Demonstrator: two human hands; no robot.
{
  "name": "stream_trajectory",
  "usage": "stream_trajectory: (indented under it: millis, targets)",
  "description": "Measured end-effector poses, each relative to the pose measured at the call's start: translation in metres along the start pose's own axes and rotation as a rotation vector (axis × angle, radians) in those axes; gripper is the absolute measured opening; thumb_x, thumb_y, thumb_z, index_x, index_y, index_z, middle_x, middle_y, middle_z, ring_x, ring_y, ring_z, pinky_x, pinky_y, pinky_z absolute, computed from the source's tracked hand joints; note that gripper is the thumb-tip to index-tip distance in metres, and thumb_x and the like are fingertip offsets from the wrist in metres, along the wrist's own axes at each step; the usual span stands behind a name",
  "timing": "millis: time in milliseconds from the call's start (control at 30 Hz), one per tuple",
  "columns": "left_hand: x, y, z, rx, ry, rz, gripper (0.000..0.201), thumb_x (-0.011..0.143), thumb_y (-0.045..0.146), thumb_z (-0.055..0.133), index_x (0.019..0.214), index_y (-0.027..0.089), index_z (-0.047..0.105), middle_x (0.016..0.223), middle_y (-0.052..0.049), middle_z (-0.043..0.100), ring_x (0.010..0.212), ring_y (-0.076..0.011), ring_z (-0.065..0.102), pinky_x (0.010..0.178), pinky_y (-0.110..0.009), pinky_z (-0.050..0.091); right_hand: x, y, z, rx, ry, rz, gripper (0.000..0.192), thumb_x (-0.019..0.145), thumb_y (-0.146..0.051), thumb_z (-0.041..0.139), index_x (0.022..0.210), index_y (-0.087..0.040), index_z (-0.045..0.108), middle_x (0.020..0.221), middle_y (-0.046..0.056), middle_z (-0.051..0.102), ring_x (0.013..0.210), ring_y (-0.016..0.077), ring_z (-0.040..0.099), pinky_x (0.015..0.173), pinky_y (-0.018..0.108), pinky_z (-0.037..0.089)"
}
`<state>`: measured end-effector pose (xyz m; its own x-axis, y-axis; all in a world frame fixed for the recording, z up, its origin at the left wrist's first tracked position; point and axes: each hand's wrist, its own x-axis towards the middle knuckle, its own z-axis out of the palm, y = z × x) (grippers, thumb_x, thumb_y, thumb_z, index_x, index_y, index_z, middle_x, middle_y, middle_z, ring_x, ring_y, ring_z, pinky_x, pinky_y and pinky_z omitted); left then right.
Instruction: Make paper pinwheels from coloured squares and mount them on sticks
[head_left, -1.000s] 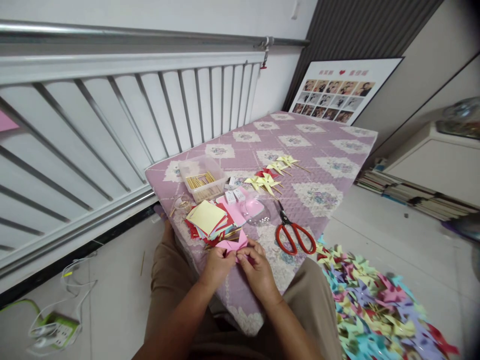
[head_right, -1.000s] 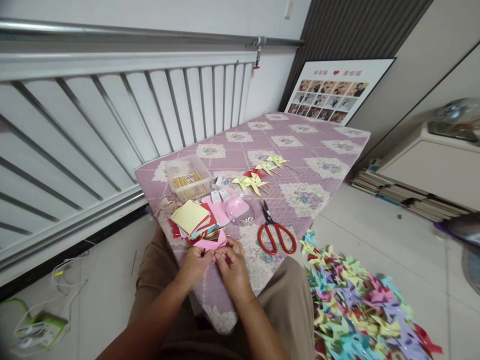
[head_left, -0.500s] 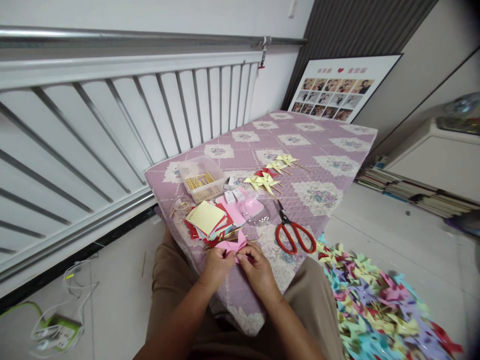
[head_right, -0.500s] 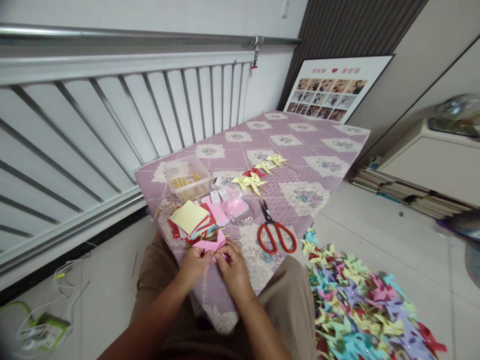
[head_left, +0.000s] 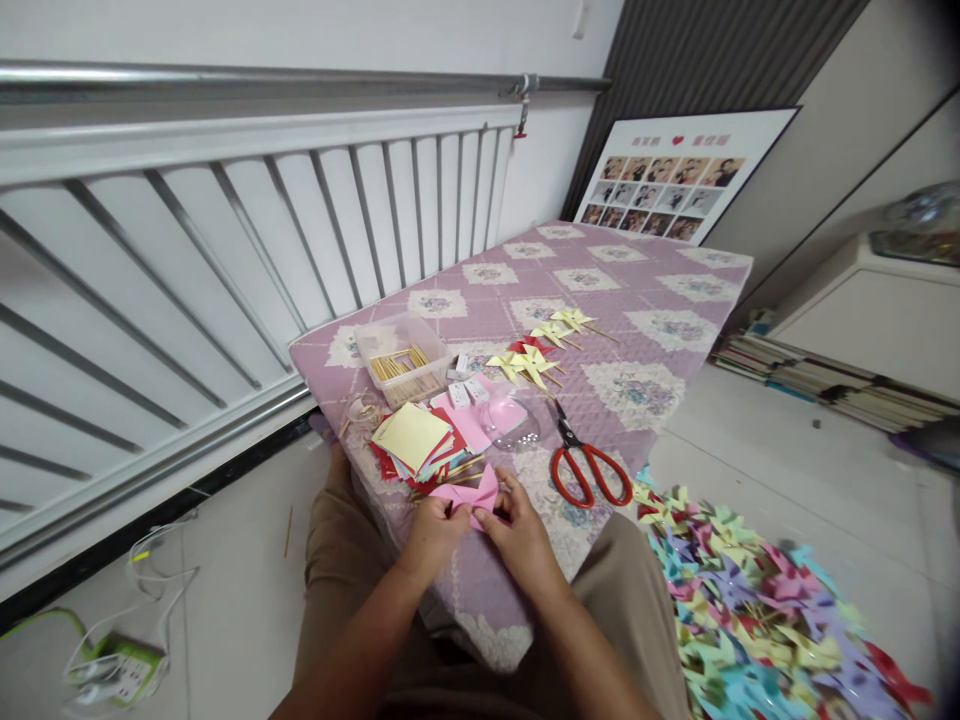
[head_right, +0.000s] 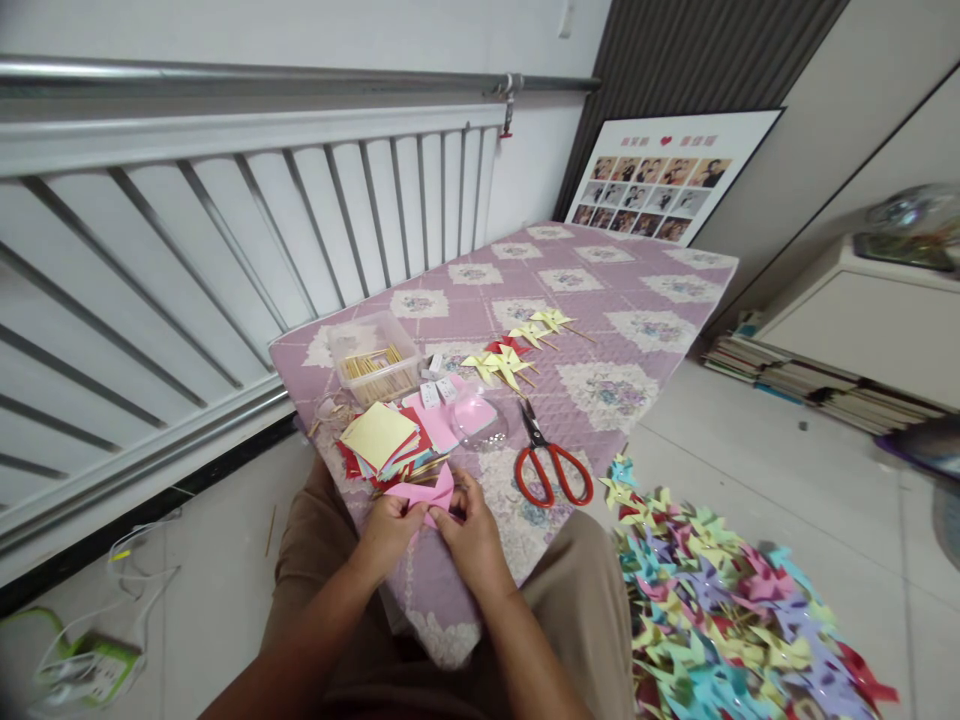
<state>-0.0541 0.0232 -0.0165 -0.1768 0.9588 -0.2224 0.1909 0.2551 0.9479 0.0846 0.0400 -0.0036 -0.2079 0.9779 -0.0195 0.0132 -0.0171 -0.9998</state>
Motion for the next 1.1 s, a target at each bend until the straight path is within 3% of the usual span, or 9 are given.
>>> stream_trajectory:
  millis: [100,167,367,767,900,1100]
  targets:
    - [-0.001,0.000,-0.001,0.013,0.020,0.001,0.023,0.073,0.032,0.055,0.055,0.018,0.051,0.049,0.005,0.043,0.048,-0.0100,0.036,0.047,-0.023,0.028,0.000,-0.003,-0.003,-0.075,-0.077,-0.040,0.020,0.080,-0.027,0.063,0.098,-0.020,0.066,0.088,0.002,0.070,0.085,0.0211,0.063,0.080,0.031,0.049]
    - [-0.001,0.002,-0.001,0.020,0.030,0.003,0.022,0.073,0.032,0.056,0.056,0.018,0.054,0.049,0.005,0.046,0.049,-0.0108,0.039,0.048,-0.023,0.029,0.001,-0.003,-0.005,-0.125,-0.093,-0.039,0.012,0.082,-0.029,0.061,0.086,-0.019,0.068,0.084,0.002,0.070,0.082,0.0213,0.062,0.078,0.031,0.048]
    - [-0.003,0.007,-0.002,0.048,0.044,-0.005,0.015,0.074,0.029,0.059,0.065,0.017,0.064,0.053,0.002,0.057,0.057,-0.0147,0.051,0.052,-0.022,0.036,0.003,0.001,-0.006,-0.182,-0.115,-0.028,0.018,0.082,-0.030,0.059,0.090,-0.017,0.069,0.083,0.003,0.070,0.080,0.0212,0.061,0.077,0.030,0.047]
    - [-0.002,0.002,0.002,0.078,0.062,0.077,0.018,0.077,0.023,0.053,0.077,0.015,0.069,0.070,-0.001,0.068,0.062,-0.0142,0.057,0.058,-0.022,0.041,0.002,-0.003,-0.006,-0.143,-0.099,0.011,0.020,0.081,-0.033,0.061,0.088,-0.016,0.071,0.081,0.003,0.069,0.077,0.0201,0.060,0.072,0.028,0.046]
    - [0.000,-0.003,0.004,0.036,0.043,0.095,0.020,0.077,0.022,0.052,0.083,0.015,0.070,0.074,-0.001,0.070,0.065,-0.0146,0.059,0.059,-0.022,0.042,0.002,-0.005,-0.006,-0.139,-0.097,0.012,0.017,0.081,-0.032,0.061,0.080,-0.017,0.069,0.075,0.001,0.066,0.072,0.0186,0.057,0.069,0.027,0.044]
    - [-0.001,-0.003,0.002,0.103,0.037,0.048,0.019,0.077,0.023,0.051,0.075,0.014,0.069,0.063,0.000,0.064,0.055,-0.0125,0.052,0.053,-0.022,0.039,0.004,-0.005,-0.008,-0.139,-0.129,0.015,0.016,0.080,-0.032,0.061,0.074,-0.018,0.065,0.070,-0.001,0.062,0.067,0.0170,0.054,0.067,0.027,0.043]
